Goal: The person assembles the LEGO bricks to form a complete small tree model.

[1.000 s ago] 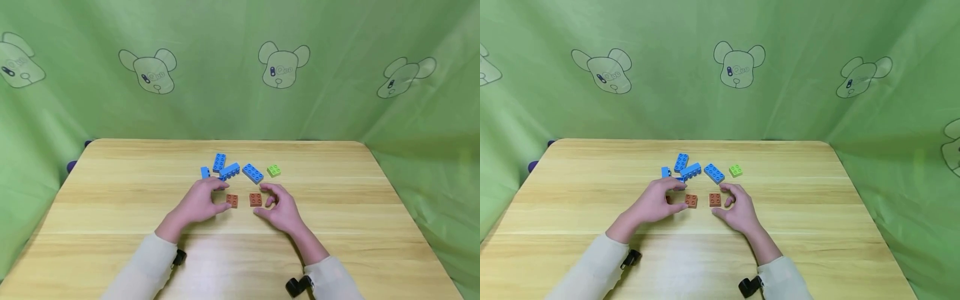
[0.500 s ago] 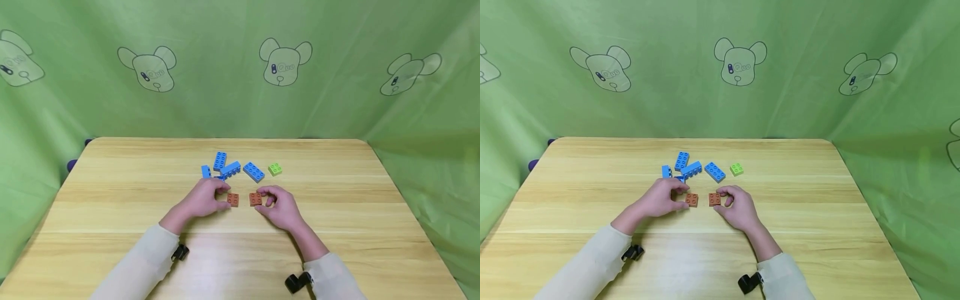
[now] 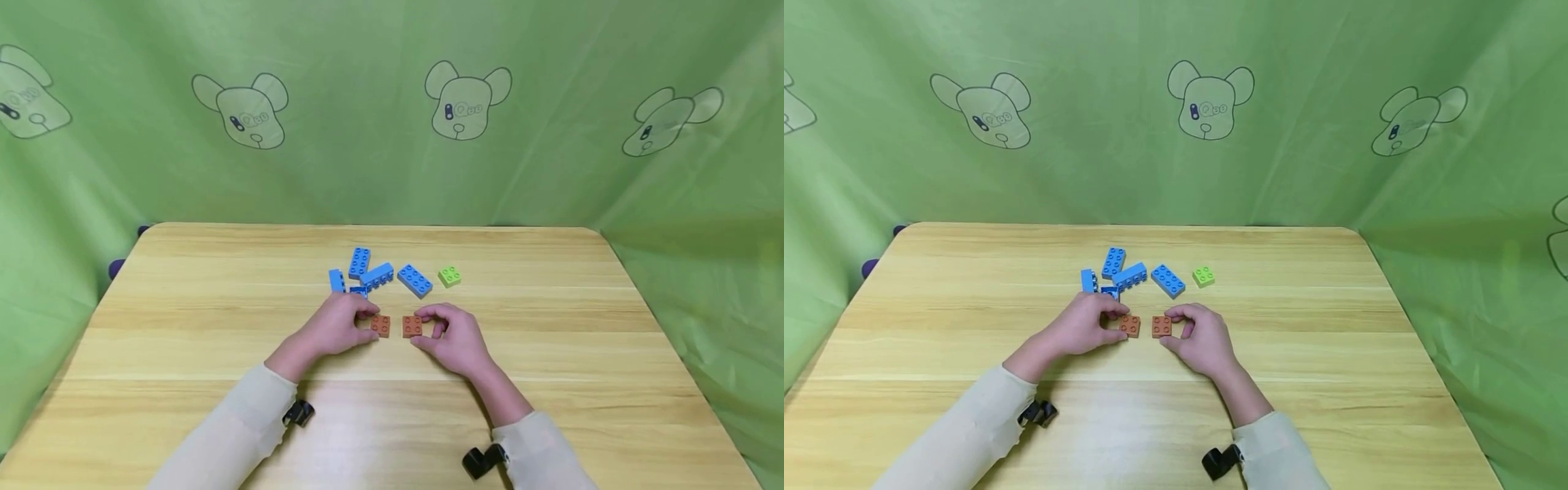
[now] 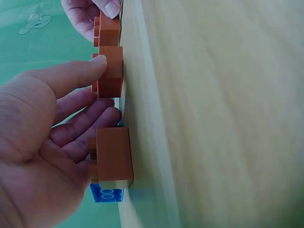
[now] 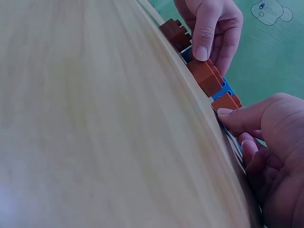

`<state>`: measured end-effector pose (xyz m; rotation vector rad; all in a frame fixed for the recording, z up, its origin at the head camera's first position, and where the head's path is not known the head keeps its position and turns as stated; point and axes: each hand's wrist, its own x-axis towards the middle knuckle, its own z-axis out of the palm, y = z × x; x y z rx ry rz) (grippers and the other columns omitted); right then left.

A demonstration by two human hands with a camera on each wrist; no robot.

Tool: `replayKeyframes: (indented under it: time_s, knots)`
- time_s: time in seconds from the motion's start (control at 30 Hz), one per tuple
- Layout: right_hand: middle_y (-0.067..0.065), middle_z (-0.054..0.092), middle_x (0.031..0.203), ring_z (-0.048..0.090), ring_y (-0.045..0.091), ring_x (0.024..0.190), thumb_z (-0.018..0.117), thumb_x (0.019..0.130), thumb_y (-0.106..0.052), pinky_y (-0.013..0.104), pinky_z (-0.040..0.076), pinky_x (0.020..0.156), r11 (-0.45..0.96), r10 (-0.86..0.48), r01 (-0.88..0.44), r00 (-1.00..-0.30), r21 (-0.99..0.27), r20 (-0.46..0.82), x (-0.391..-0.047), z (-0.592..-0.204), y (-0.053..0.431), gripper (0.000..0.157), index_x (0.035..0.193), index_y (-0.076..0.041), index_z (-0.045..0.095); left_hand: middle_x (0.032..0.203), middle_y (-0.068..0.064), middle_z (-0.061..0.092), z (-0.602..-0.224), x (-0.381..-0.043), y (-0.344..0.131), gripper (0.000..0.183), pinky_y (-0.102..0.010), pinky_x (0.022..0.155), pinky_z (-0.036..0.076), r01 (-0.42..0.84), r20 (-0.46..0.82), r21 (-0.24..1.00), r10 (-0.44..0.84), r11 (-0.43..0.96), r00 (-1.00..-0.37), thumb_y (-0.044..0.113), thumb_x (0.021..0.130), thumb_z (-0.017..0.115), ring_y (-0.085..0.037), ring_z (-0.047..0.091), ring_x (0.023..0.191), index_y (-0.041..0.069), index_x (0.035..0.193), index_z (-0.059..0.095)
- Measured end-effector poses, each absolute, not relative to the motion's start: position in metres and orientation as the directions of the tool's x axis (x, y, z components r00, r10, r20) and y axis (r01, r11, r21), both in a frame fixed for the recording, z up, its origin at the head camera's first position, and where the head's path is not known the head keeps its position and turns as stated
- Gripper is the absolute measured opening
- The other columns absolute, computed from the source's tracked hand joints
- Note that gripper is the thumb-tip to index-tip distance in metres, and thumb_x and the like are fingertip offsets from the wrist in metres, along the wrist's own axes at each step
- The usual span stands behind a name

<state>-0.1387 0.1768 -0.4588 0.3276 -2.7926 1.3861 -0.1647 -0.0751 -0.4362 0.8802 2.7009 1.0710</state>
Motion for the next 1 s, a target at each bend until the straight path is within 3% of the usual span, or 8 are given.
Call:
replayKeyframes:
  time_s: [0.47, 1.0]
  knots:
    - [0.0, 0.068, 0.093, 0.056, 0.016, 0.06, 0.093, 0.068, -0.009, 0.028, 0.047, 0.052, 0.6, -0.159, -0.127, -0.987, -0.79, 0.038, -0.141, -0.454, 0.162, 0.038, 0.102, -0.013, 0.074, 0.098, -0.005, 0.069, -0.434, -0.161, -0.079, 0.033, -0.031, 0.077, 0.051, 0.439, 0.118, 0.692, 0.51, 0.573, -0.852, 0.015, 0.081, 0.085, -0.019, 0.062, 0.087, 0.003, 0.11, 0.074]
    - [-0.001, 0.07, 0.096, 0.058, 0.016, 0.063, 0.092, 0.071, -0.01, 0.03, 0.05, 0.055, 0.564, -0.201, -0.114, -0.98, -0.818, -0.003, -0.15, -0.452, 0.15, 0.038, 0.104, -0.013, 0.074, 0.101, -0.004, 0.068, -0.425, -0.161, -0.071, 0.032, -0.032, 0.079, 0.052, 0.425, 0.127, 0.712, 0.492, 0.56, -0.861, 0.015, 0.084, 0.083, -0.021, 0.062, 0.09, 0.004, 0.112, 0.073]
